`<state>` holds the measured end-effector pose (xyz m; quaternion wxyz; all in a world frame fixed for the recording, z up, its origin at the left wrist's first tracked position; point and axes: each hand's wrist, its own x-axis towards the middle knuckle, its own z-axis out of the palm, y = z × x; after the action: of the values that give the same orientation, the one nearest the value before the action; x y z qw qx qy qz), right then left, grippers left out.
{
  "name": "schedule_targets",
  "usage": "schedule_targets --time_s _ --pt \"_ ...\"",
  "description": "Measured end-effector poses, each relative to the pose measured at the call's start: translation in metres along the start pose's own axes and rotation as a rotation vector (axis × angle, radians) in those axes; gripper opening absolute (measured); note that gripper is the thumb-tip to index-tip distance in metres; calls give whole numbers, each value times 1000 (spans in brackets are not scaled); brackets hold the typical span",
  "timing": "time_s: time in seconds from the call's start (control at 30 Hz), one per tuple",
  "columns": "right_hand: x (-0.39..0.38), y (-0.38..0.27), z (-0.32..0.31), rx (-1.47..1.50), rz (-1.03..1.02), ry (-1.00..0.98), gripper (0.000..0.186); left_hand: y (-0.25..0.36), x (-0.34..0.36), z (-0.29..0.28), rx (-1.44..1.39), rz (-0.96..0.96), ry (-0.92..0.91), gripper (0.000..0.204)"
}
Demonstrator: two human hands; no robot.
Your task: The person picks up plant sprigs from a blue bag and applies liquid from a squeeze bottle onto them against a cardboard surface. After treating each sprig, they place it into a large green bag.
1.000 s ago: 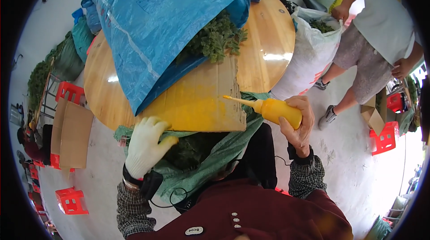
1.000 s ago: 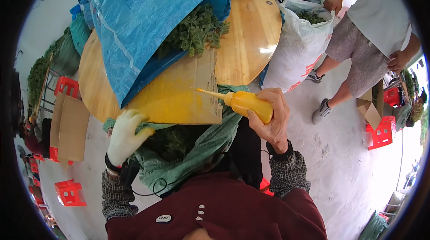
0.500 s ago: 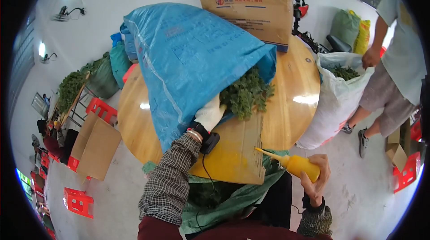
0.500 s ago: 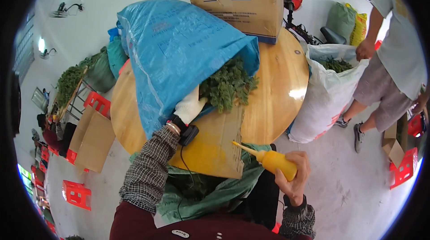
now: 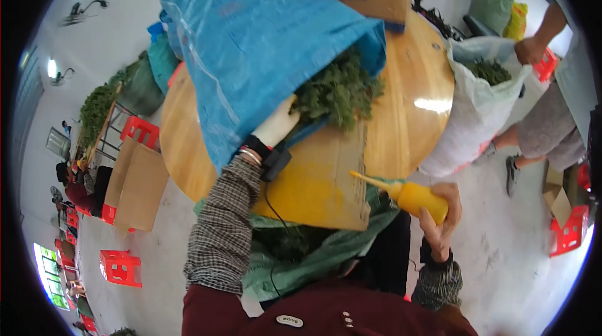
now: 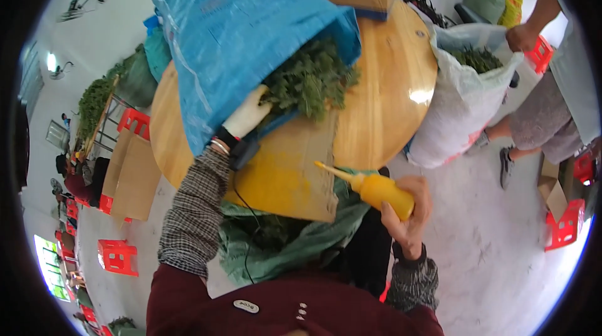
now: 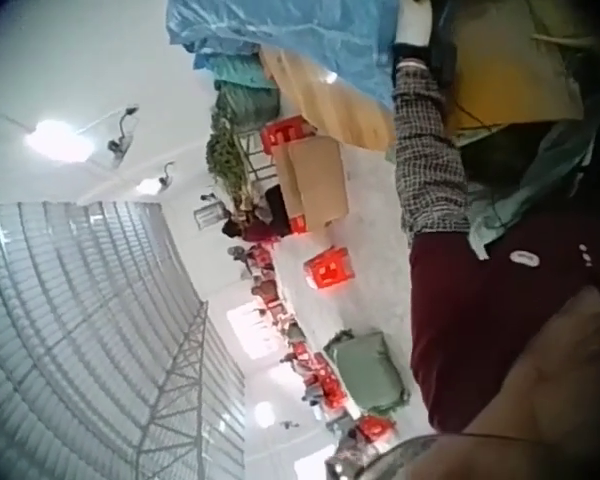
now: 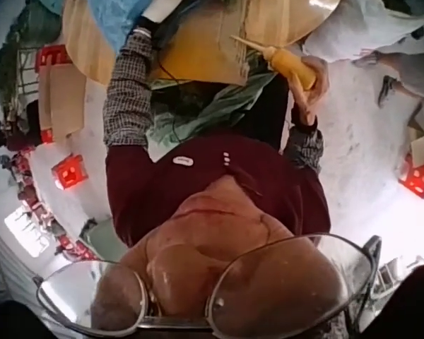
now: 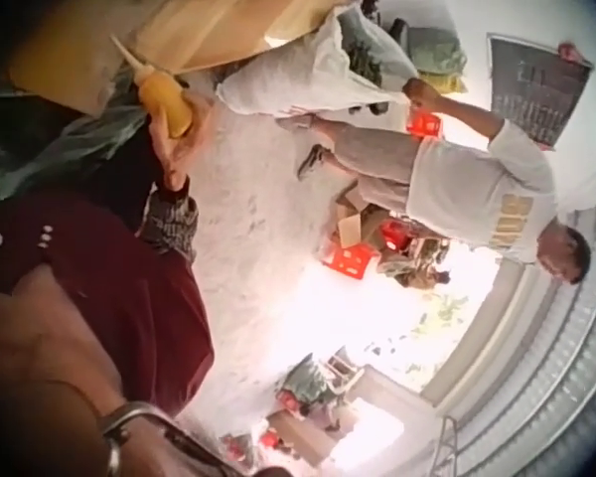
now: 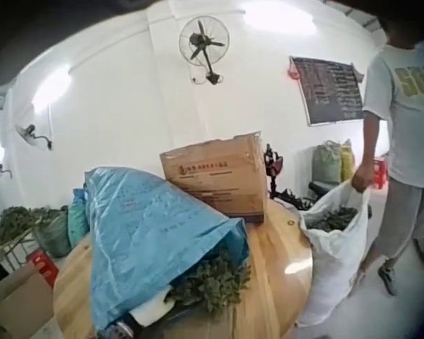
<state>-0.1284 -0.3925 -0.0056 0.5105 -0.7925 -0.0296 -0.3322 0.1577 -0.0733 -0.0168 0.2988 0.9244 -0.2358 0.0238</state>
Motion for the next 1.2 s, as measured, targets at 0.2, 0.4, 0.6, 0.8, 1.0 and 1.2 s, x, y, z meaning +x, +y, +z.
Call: schedule_targets --time_s 0.2,0.4,0.6,0.8,1.0,1.2 --pt "4 -5 3 17 -64 -7 37 55 -48 -35 -12 -84 -87 54" --pt "3 -13 8 8 -74 -20 37 82 -96 -40 274 90 1 54" --pt "5 -20 14 9 -92 -68 36 68 -123 -42 269 249 251 43" --pt "6 -26 18 3 -119 -76 37 70 -143 -47 -26 23 180 39" --pt "5 -37 17 3 -185 -59 38 73 -149 -42 -398 -161 163 37" --pt "7 -46 34 38 -204 -132 39 78 -150 -46 -725 -311 89 41"
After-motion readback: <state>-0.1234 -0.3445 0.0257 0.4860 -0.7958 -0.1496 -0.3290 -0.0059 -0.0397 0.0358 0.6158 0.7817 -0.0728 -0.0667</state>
